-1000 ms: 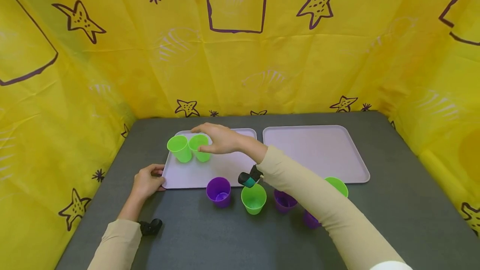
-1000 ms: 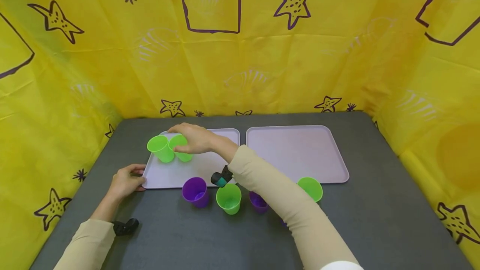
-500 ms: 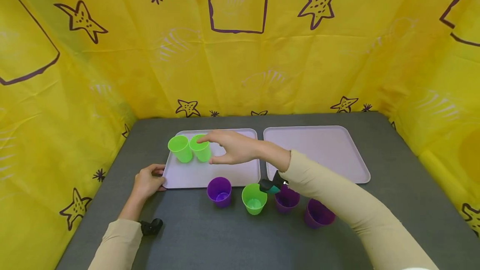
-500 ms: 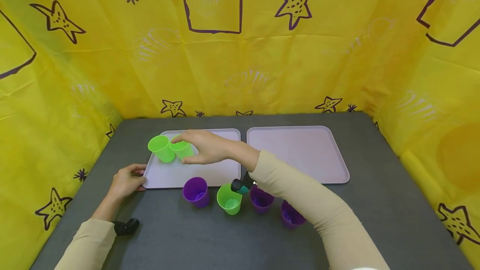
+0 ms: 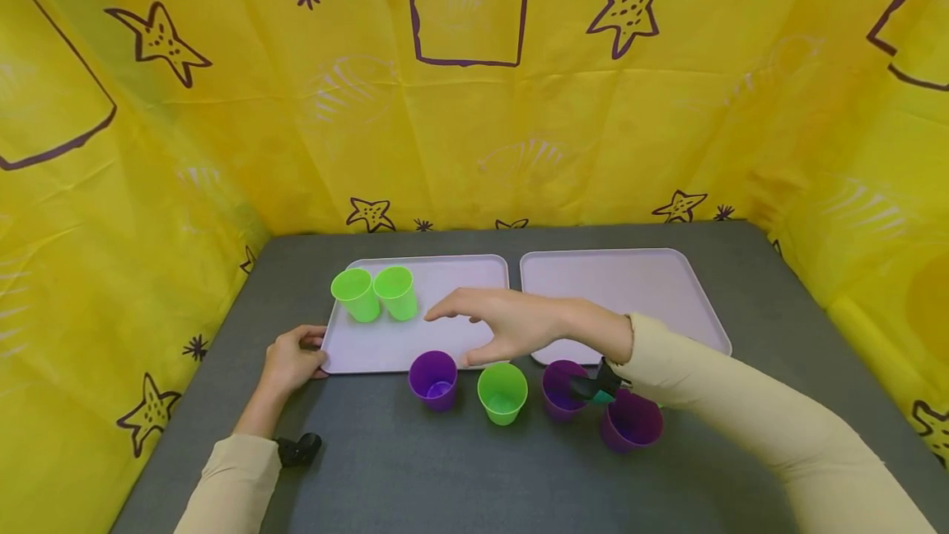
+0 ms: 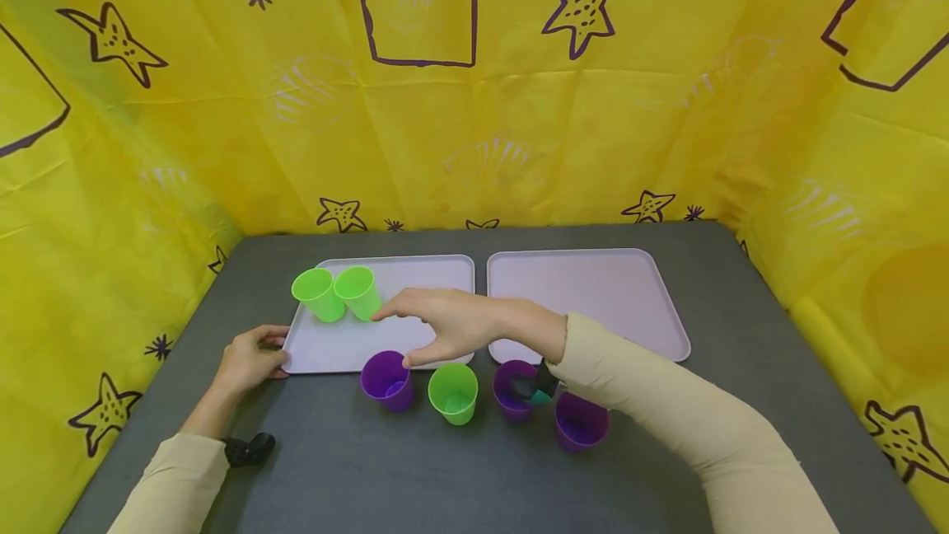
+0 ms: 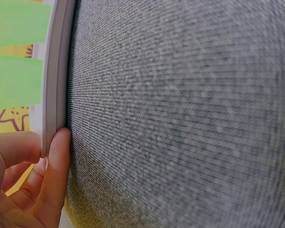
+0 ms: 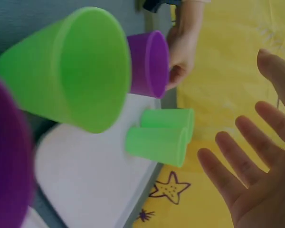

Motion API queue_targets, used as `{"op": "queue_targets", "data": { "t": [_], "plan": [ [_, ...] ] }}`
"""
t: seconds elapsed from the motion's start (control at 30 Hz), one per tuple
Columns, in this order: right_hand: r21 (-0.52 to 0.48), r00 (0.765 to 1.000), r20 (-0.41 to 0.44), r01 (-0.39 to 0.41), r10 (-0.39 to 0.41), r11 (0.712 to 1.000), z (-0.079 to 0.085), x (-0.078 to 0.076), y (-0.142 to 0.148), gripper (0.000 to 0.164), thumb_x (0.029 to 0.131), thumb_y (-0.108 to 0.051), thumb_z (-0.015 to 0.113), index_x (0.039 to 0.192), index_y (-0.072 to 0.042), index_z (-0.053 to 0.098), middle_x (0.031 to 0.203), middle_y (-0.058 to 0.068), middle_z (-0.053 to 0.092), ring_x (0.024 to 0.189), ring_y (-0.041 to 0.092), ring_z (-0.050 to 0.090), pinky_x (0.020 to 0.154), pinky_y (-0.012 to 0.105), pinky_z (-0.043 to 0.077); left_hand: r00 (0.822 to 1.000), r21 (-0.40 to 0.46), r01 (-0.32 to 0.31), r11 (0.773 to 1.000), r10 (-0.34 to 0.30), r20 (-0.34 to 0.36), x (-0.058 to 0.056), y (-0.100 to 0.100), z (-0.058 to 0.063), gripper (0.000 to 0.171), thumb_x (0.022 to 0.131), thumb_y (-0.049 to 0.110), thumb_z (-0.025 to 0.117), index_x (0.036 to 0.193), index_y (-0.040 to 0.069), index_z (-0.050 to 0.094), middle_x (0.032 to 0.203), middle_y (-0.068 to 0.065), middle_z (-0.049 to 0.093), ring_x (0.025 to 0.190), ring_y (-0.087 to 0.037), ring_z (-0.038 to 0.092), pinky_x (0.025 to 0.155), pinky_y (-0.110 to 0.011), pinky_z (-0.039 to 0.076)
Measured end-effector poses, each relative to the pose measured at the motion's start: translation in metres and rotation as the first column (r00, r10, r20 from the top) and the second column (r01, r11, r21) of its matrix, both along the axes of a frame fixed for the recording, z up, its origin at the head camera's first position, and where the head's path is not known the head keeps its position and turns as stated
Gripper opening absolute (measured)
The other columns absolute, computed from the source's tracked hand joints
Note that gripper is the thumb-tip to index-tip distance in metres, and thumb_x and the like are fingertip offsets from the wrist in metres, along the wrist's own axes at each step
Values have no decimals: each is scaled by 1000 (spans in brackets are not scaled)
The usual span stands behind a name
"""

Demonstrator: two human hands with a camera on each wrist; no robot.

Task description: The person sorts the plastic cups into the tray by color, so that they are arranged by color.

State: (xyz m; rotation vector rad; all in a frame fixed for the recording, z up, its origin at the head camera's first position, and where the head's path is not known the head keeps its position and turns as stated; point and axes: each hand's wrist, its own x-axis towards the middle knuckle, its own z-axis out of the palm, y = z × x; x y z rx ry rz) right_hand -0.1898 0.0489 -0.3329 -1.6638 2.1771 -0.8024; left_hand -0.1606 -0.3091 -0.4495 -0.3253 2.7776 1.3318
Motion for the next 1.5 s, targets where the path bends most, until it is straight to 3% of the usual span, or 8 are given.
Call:
{"op": "queue_targets", "data": {
  "t": [0.13, 0.4, 0.63, 0.87, 1.5],
  "plan": [
    [40, 999, 44, -7, 5, 999, -6, 5, 11, 63, 84, -28, 65, 138, -13, 37, 137, -1, 43, 121, 6, 41, 97, 24, 43, 1000, 7, -2, 1000, 2, 3, 1, 0, 0, 44, 74, -7, 58, 117, -9, 54, 102, -28, 57, 67, -19, 64, 52, -31, 57],
    [107, 999, 48, -15, 10, 994, -20, 12, 29, 67, 83, -28, 67, 139, -14, 34, 138, -4, 40, 120, 6, 43, 96, 21, 43, 1000, 7, -3, 1000, 3, -2, 0, -1, -1, 43, 74, -7, 57, 117, -9, 54, 101, -27, 57, 68, -19, 63, 52, -31, 57],
    [176, 996, 92, -30, 14, 984, -30, 16, 37, 70, 82, -26, 68, 141, -15, 32, 140, -5, 37, 126, 6, 38, 106, 25, 36, 1000, 10, -5, 1000, 5, -9, -1, -1, -2, 43, 73, -7, 58, 116, -9, 55, 101, -27, 57, 68, -17, 63, 51, -31, 57],
    [229, 994, 107, -40, 15, 973, -39, 18, 41, 71, 80, -25, 69, 140, -14, 34, 138, 0, 41, 124, 12, 42, 107, 26, 35, 1000, 9, -6, 1000, 6, -16, -1, -2, -4, 43, 73, -7, 57, 116, -9, 55, 101, -27, 57, 66, -17, 63, 51, -30, 57],
    [308, 996, 88, -21, -7, 951, -46, 20, 39, 68, 78, -21, 72, 137, -13, 38, 126, -1, 50, 114, 7, 48, 102, 23, 39, 1000, 14, 5, 1000, -4, -25, -2, -3, -5, 43, 73, -7, 58, 116, -10, 55, 101, -28, 58, 67, -19, 63, 51, -30, 57]
  ]
}}
